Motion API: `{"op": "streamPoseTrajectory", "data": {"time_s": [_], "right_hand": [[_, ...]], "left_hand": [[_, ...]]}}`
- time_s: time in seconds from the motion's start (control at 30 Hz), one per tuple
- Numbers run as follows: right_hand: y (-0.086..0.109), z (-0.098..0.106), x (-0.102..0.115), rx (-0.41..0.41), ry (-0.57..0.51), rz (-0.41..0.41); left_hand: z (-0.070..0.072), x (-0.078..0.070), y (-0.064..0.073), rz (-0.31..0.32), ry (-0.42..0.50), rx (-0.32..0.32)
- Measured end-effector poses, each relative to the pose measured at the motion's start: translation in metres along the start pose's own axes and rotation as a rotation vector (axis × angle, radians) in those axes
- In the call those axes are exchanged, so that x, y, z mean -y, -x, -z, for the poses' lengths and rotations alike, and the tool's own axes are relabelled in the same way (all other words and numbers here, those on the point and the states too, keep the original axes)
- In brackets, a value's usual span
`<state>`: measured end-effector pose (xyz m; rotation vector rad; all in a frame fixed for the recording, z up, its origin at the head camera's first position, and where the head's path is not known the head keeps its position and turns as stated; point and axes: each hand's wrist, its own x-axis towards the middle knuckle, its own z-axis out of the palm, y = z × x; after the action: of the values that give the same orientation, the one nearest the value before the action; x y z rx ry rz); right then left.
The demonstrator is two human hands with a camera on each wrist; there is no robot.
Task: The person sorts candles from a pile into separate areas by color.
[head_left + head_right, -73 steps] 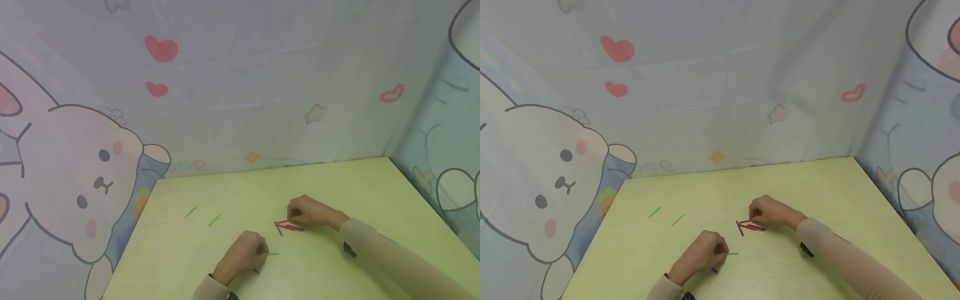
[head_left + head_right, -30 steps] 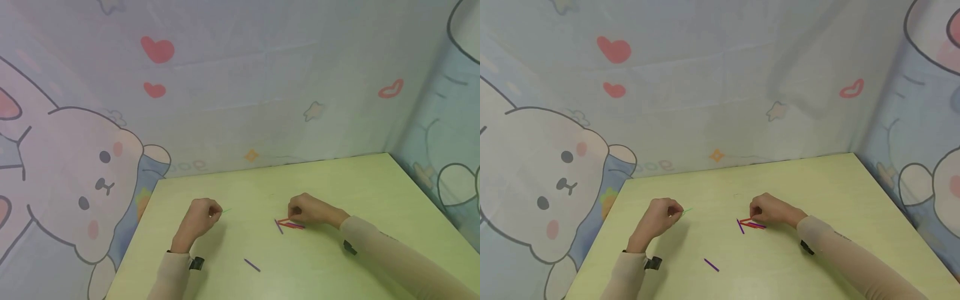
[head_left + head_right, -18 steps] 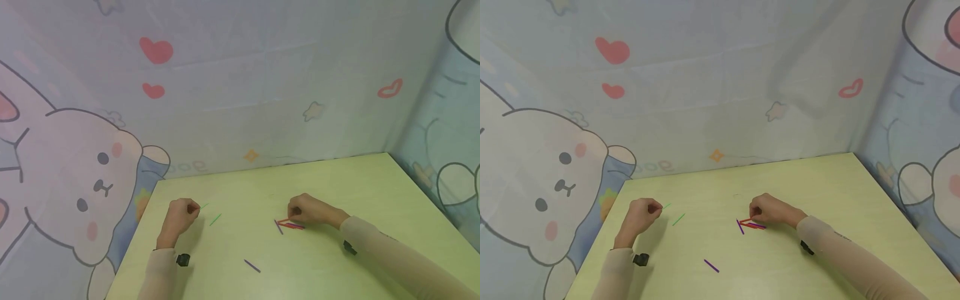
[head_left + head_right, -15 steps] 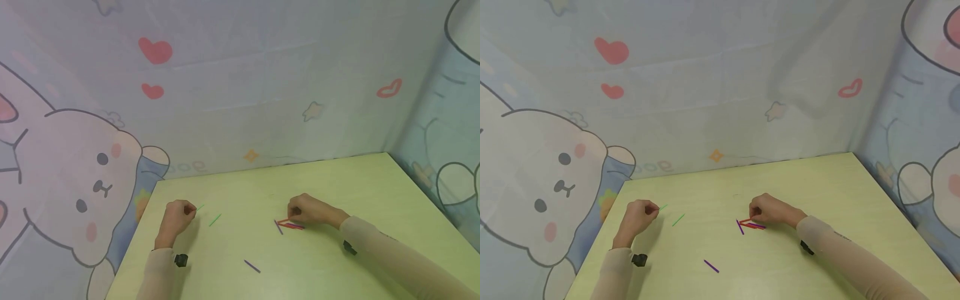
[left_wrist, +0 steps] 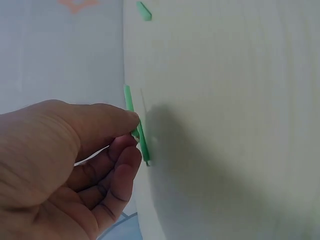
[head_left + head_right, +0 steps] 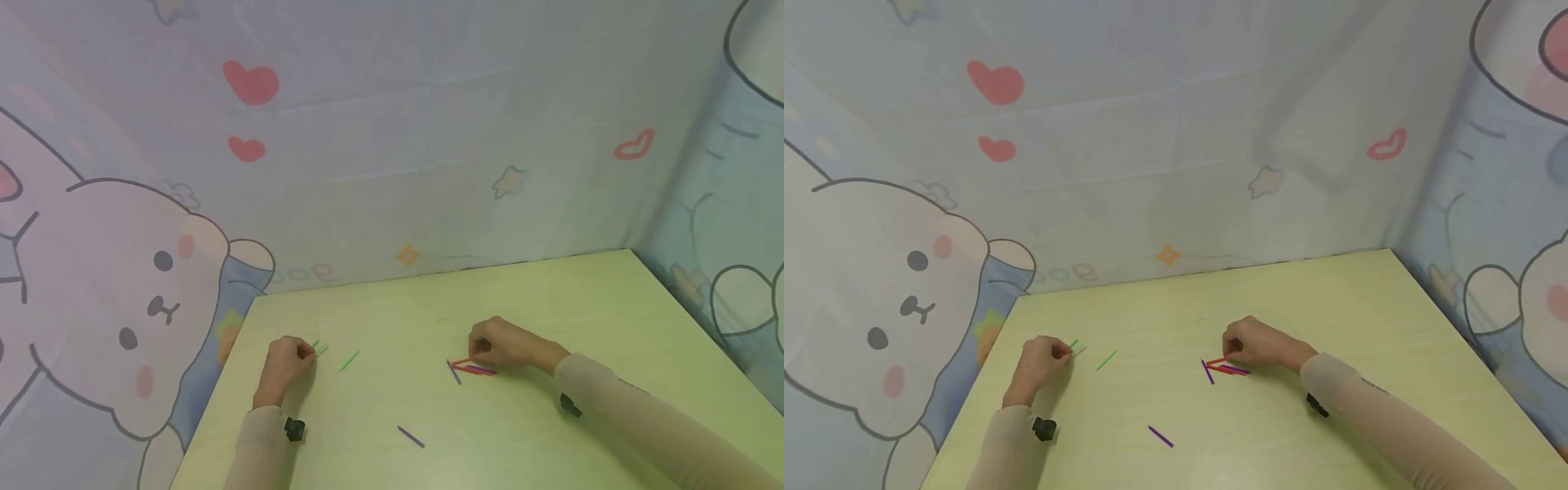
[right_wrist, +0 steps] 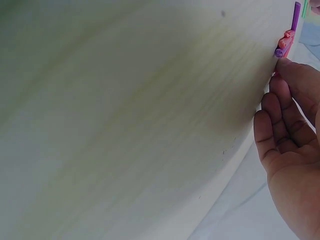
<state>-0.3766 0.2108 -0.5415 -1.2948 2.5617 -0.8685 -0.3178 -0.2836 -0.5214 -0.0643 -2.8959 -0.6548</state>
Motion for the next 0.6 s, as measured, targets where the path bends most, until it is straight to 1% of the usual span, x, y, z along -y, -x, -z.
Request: {"op": "streamPoseTrajectory", "data": {"time_s": [0.13, 0.27, 0.6], "right_hand": [[-0.0002, -0.0003, -0.0008, 0.003, -0.001, -0.007], [-0.0006, 0.0001, 0.0004, 0.005, -0.004, -0.016], [-0.0011, -0.0005, 0.0013, 0.009, -0.010, -0.021]], "left_hand": [[-0.0032, 0.0005, 0.0022, 0.029, 0.021, 0.016], [-0.0051, -0.0001, 0.0040, 0.045, 0.031, 0.011], [-0.0092, -0.0005, 0.0048, 0.060, 0.041, -0.005]]}}
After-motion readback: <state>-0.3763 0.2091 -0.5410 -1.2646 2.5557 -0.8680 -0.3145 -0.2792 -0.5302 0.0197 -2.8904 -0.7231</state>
